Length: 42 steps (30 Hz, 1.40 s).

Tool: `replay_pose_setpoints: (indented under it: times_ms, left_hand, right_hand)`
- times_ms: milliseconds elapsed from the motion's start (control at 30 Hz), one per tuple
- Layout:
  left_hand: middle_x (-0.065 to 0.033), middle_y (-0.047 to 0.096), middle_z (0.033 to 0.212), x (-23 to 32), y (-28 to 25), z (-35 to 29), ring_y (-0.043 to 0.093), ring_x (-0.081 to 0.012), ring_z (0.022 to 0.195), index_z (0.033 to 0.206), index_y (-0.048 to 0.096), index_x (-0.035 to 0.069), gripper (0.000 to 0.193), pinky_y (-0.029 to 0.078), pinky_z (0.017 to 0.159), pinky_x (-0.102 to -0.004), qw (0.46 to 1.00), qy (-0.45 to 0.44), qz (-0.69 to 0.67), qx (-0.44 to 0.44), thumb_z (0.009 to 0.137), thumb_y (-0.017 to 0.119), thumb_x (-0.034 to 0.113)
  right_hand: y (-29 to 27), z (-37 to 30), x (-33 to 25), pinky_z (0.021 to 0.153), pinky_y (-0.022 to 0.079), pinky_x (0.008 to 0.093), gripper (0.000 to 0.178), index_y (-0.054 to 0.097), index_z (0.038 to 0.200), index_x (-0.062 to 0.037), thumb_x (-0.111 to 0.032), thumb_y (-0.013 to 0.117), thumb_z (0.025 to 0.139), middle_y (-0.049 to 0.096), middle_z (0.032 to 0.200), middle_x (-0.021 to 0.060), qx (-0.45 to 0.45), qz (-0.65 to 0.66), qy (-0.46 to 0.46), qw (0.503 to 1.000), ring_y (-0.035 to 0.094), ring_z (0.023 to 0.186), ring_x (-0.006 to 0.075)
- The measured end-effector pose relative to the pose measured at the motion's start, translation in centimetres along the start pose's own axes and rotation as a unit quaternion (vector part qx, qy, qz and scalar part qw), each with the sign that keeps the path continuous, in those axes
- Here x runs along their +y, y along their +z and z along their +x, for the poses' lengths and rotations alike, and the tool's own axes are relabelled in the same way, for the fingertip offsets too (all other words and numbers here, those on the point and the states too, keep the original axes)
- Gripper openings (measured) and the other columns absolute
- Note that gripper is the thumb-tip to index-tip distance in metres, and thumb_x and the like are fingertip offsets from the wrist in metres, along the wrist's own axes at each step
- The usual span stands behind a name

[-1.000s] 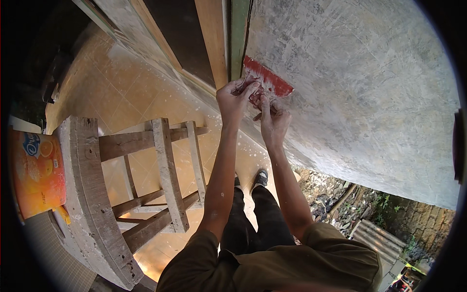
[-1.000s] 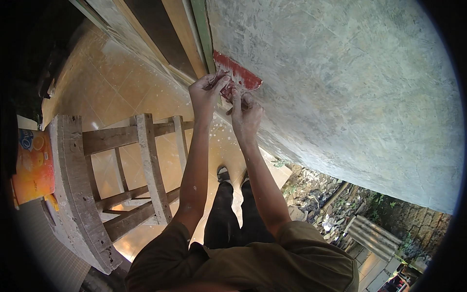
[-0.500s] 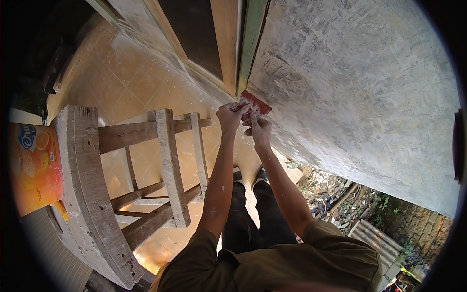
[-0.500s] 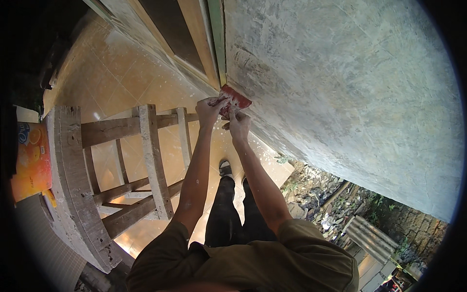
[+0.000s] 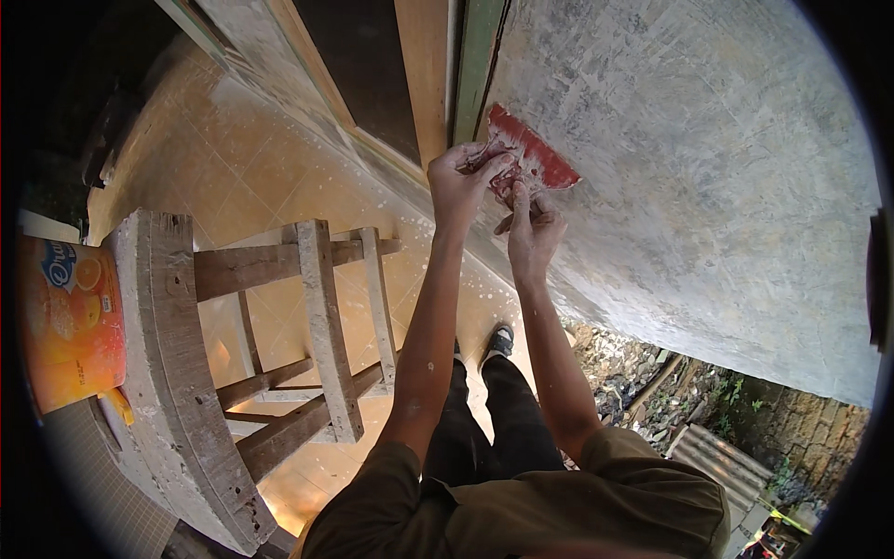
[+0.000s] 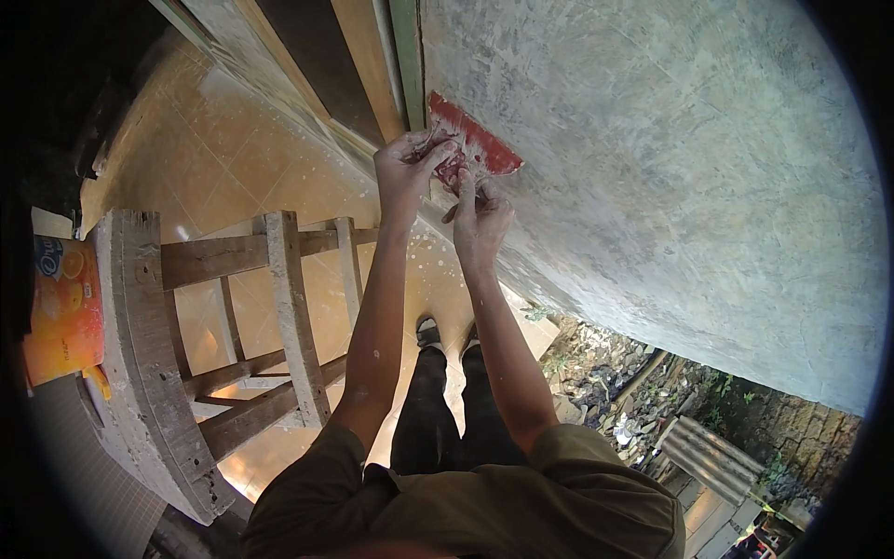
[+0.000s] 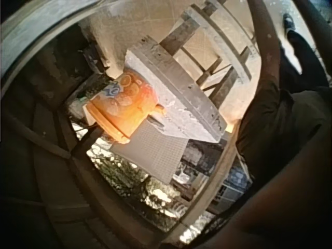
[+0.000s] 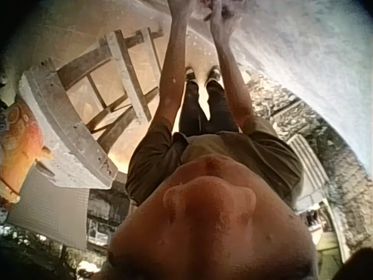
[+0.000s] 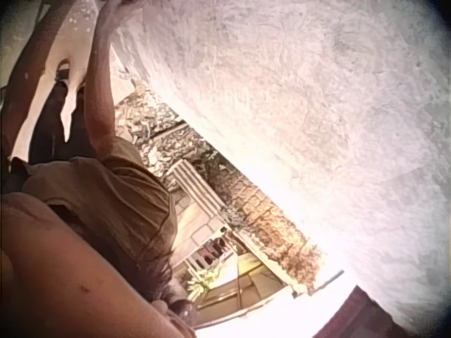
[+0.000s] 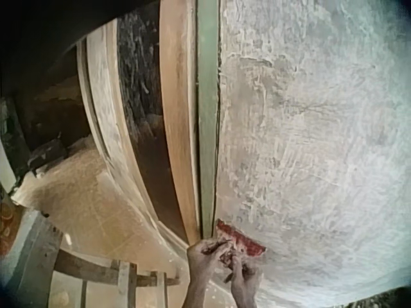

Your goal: The person mixes wall putty in a bucket and applies it to gaps and corners of a concrete wall using a scraper.

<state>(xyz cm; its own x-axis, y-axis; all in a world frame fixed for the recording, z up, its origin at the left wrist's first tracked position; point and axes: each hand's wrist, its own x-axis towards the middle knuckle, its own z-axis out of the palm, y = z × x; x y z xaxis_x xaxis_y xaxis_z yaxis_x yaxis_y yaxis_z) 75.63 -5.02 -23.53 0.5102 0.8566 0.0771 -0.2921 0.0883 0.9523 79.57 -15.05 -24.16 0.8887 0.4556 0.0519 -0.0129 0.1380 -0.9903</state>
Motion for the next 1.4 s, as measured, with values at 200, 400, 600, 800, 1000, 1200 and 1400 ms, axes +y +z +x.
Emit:
replay_pose_setpoints:
  times_ms: [200, 400, 600, 800, 1000, 1200, 1400]
  left_hand:
    - [-0.0103, 0.070, 0.083, -8.4, -2.6, -1.4, 0.064, -0.0103, 0.070, 0.089, 0.068, -0.007, 0.021, 0.052, 0.061, -0.0227, 0.993, -0.085, 0.071, 0.045, 0.075, 0.075, 0.007]
    - [-0.0095, 0.070, 0.078, -13.6, -5.5, -6.8, 0.064, -0.0098, 0.067, 0.084, 0.068, -0.006, 0.023, 0.052, 0.062, -0.0242, 0.966, -0.148, 0.199, 0.078, 0.073, 0.078, 0.011]
    - [-0.0089, 0.069, 0.084, -2.4, -2.3, -4.4, 0.064, -0.0117, 0.073, 0.091, 0.065, -0.008, 0.020, 0.051, 0.067, -0.0224, 0.993, 0.007, -0.048, 0.111, 0.075, 0.074, -0.001]
    - [-0.0084, 0.069, 0.082, 1.3, -0.5, -0.1, 0.062, -0.0090, 0.070, 0.088, 0.068, -0.007, 0.017, 0.050, 0.063, -0.0213, 0.998, 0.020, 0.006, 0.061, 0.075, 0.075, 0.002]
    - [-0.0087, 0.070, 0.075, -8.7, -4.4, -2.6, 0.062, -0.0092, 0.063, 0.084, 0.069, -0.006, 0.020, 0.050, 0.057, -0.0237, 0.983, -0.084, 0.147, 0.070, 0.073, 0.077, 0.009]
    - [-0.0106, 0.069, 0.069, -14.1, -7.8, -5.9, 0.063, -0.0135, 0.058, 0.078, 0.070, -0.004, 0.027, 0.050, 0.056, -0.0279, 0.949, -0.133, 0.273, 0.084, 0.069, 0.080, 0.018]
    - [-0.0056, 0.067, 0.072, -3.6, -3.6, -1.5, 0.058, -0.0082, 0.061, 0.081, 0.069, -0.007, 0.019, 0.046, 0.055, -0.0223, 0.972, -0.148, 0.153, 0.098, 0.073, 0.075, 0.010]
  right_hand:
    - [-1.7, -0.4, 8.3, 0.037, 0.039, 0.0292, 0.034, 0.064, 0.073, 0.0078, -0.022, 0.062, 0.089, 0.066, 0.065, 0.0125, 0.000, -0.105, 0.118, 0.987, 0.050, 0.037, 0.0127]
    - [-3.6, -5.2, 11.9, 0.041, 0.043, 0.0286, 0.030, 0.064, 0.082, 0.0066, -0.022, 0.059, 0.090, 0.067, 0.067, 0.0117, -0.040, -0.178, 0.189, 0.965, 0.054, 0.039, 0.0144]
    - [-1.5, -3.1, 2.6, 0.040, 0.042, 0.0261, 0.027, 0.064, 0.083, 0.0061, -0.019, 0.060, 0.091, 0.067, 0.068, 0.0117, -0.078, -0.141, 0.009, 0.987, 0.054, 0.043, 0.0110]
    - [1.0, 0.0, 0.2, 0.038, 0.039, 0.0254, 0.028, 0.063, 0.080, 0.0069, -0.019, 0.060, 0.091, 0.066, 0.066, 0.0122, -0.042, -0.018, 0.011, 0.999, 0.052, 0.042, 0.0102]
    - [-1.1, -1.8, 10.9, 0.038, 0.040, 0.0247, 0.031, 0.064, 0.079, 0.0059, -0.022, 0.059, 0.092, 0.065, 0.068, 0.0110, -0.035, -0.076, 0.149, 0.985, 0.052, 0.043, 0.0113]
    - [-2.0, -5.2, 12.9, 0.038, 0.038, 0.0255, 0.033, 0.064, 0.079, 0.0050, -0.025, 0.058, 0.092, 0.066, 0.070, 0.0131, -0.048, -0.066, 0.302, 0.950, 0.049, 0.040, 0.0117]
    - [-0.2, -1.1, 3.5, 0.042, 0.038, 0.0249, 0.020, 0.063, 0.081, 0.0013, -0.016, 0.059, 0.090, 0.064, 0.070, 0.0087, -0.041, 0.077, 0.251, 0.964, 0.049, 0.043, 0.0116]
